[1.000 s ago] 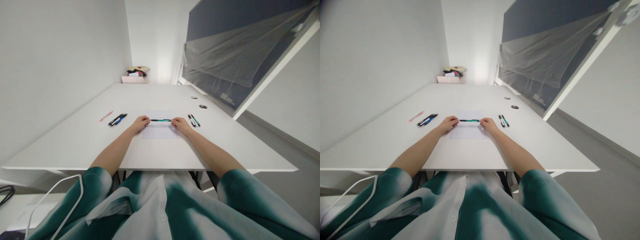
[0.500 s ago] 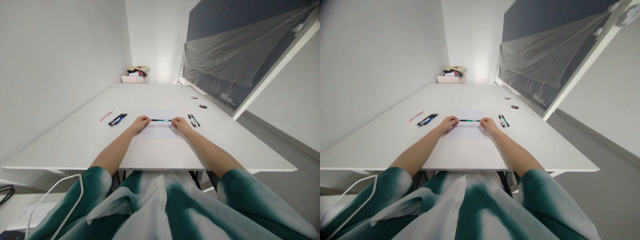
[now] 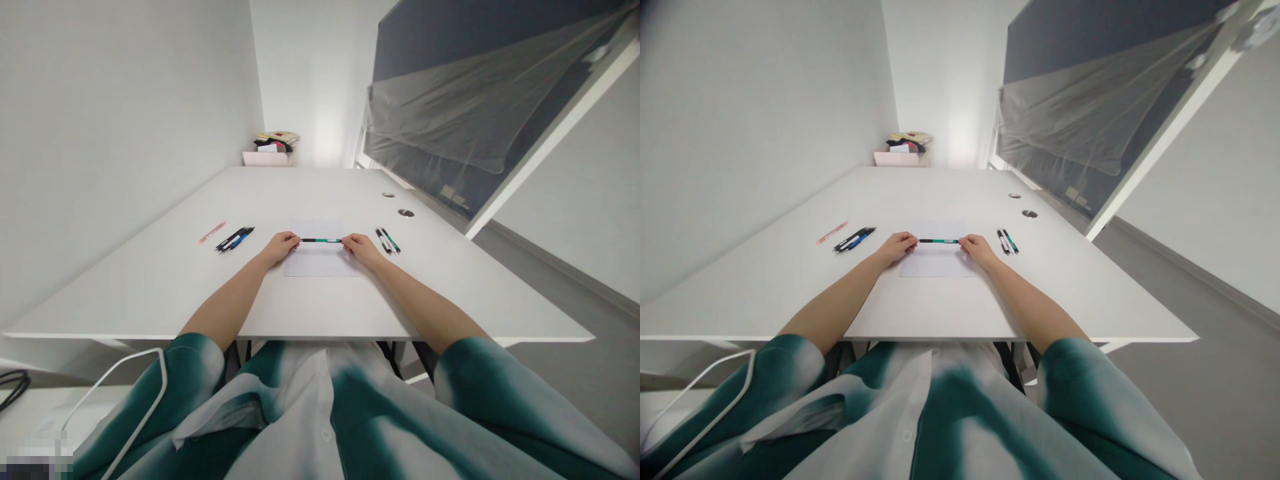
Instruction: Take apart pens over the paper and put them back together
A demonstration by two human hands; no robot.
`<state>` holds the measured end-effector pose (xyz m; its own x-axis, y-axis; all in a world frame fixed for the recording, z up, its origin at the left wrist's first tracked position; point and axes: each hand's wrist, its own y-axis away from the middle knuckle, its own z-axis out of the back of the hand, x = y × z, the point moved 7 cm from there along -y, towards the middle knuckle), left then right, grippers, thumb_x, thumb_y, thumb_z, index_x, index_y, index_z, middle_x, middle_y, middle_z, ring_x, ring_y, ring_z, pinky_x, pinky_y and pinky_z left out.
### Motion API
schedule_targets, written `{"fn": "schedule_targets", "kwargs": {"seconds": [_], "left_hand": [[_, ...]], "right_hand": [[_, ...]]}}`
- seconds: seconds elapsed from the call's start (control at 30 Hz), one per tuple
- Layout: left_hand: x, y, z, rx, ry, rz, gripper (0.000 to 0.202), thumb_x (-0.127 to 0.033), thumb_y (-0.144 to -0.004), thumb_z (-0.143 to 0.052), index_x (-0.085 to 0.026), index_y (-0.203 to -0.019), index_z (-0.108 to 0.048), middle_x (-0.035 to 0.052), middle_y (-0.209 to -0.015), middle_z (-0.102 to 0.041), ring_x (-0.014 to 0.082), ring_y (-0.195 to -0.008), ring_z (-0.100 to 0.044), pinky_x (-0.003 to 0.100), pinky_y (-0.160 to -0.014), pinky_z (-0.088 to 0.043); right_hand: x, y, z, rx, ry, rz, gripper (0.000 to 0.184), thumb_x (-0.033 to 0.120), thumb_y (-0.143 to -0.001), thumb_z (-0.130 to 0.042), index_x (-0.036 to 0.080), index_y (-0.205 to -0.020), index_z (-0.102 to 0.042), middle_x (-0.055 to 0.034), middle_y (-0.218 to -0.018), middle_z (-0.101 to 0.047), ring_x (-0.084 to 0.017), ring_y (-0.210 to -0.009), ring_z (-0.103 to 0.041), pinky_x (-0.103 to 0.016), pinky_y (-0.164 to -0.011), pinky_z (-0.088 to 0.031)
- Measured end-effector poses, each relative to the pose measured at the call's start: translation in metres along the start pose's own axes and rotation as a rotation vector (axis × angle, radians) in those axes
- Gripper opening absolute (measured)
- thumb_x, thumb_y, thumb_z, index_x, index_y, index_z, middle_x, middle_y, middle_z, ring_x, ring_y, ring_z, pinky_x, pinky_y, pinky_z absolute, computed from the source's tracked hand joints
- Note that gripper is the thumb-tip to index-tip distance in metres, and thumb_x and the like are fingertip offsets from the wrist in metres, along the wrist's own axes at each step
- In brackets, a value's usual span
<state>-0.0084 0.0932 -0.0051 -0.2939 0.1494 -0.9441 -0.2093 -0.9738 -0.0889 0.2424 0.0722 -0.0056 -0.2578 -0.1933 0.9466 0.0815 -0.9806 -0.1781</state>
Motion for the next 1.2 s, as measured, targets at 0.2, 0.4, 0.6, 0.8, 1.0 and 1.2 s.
{"fn": "schedule_targets", "kwargs": {"seconds": [0.2, 0.4, 0.6, 0.8, 1.0, 1.2], "left_hand": [[-0.0003, 0.0001, -0.0003, 0.001, 0.019, -0.026, 0.026, -0.042, -0.075, -0.064, -0.017, -0.07, -0.061, 0.0029, -0.068, -0.061, 0.0131, -0.065, -0.05, 0.028, -0.065, -0.04], [0.0014, -0.0014, -0.0004, 0.007, 0.013, -0.027, 0.028, -0.044, -0.075, -0.065, -0.016, -0.07, -0.062, 0.0028, -0.067, -0.06, 0.0132, -0.064, -0.05, 0.029, -0.065, -0.039], [0.0011, -0.0016, -0.0017, 0.021, 0.039, -0.052, 0.032, -0.047, -0.076, -0.064, -0.017, -0.066, -0.059, 0.0024, -0.064, -0.059, 0.0128, -0.061, -0.048, 0.029, -0.063, -0.038], [0.0008, -0.0015, -0.0012, 0.017, 0.007, -0.057, 0.033, -0.049, -0.076, -0.063, -0.017, -0.066, -0.059, 0.0017, -0.061, -0.057, 0.0131, -0.061, -0.047, 0.029, -0.063, -0.038], [-0.0002, -0.0003, -0.0029, 0.022, 0.036, -0.053, 0.034, -0.049, -0.075, -0.063, -0.017, -0.063, -0.058, 0.0012, -0.06, -0.055, 0.0124, -0.058, -0.045, 0.029, -0.061, -0.036], [0.0017, -0.0023, -0.0035, 0.025, 0.056, -0.051, 0.032, -0.046, -0.075, -0.063, -0.017, -0.063, -0.058, 0.0013, -0.061, -0.056, 0.0123, -0.059, -0.046, 0.028, -0.06, -0.036]], "right_hand": [[0.0004, 0.0003, -0.0005, 0.015, 0.0, 0.013, 0.037, 0.054, -0.074, -0.067, 0.018, -0.067, -0.059, -0.0013, -0.061, -0.059, -0.012, -0.059, -0.047, -0.025, -0.059, -0.039], [-0.0007, -0.0001, -0.0008, 0.013, 0.011, -0.001, 0.039, 0.056, -0.074, -0.066, 0.018, -0.066, -0.058, -0.0007, -0.06, -0.057, -0.012, -0.058, -0.046, -0.026, -0.058, -0.038], [0.001, 0.0008, -0.0008, 0.016, -0.006, 0.009, 0.04, 0.056, -0.073, -0.066, 0.018, -0.065, -0.058, -0.0002, -0.058, -0.056, -0.012, -0.056, -0.045, -0.026, -0.058, -0.038], [-0.0006, -0.0006, -0.0009, 0.023, 0.021, -0.003, 0.041, 0.058, -0.074, -0.064, 0.018, -0.066, -0.059, 0.0001, -0.057, -0.055, -0.012, -0.055, -0.044, -0.026, -0.056, -0.037], [0.0, -0.0009, -0.0014, 0.021, 0.018, 0.003, 0.042, 0.058, -0.074, -0.065, 0.017, -0.064, -0.06, -0.0006, -0.057, -0.055, -0.012, -0.055, -0.045, -0.026, -0.056, -0.037], [0.0003, 0.0004, -0.0013, 0.015, 0.009, -0.017, 0.041, 0.056, -0.076, -0.065, 0.017, -0.064, -0.06, -0.0016, -0.058, -0.057, -0.012, -0.057, -0.046, -0.026, -0.056, -0.038]]}}
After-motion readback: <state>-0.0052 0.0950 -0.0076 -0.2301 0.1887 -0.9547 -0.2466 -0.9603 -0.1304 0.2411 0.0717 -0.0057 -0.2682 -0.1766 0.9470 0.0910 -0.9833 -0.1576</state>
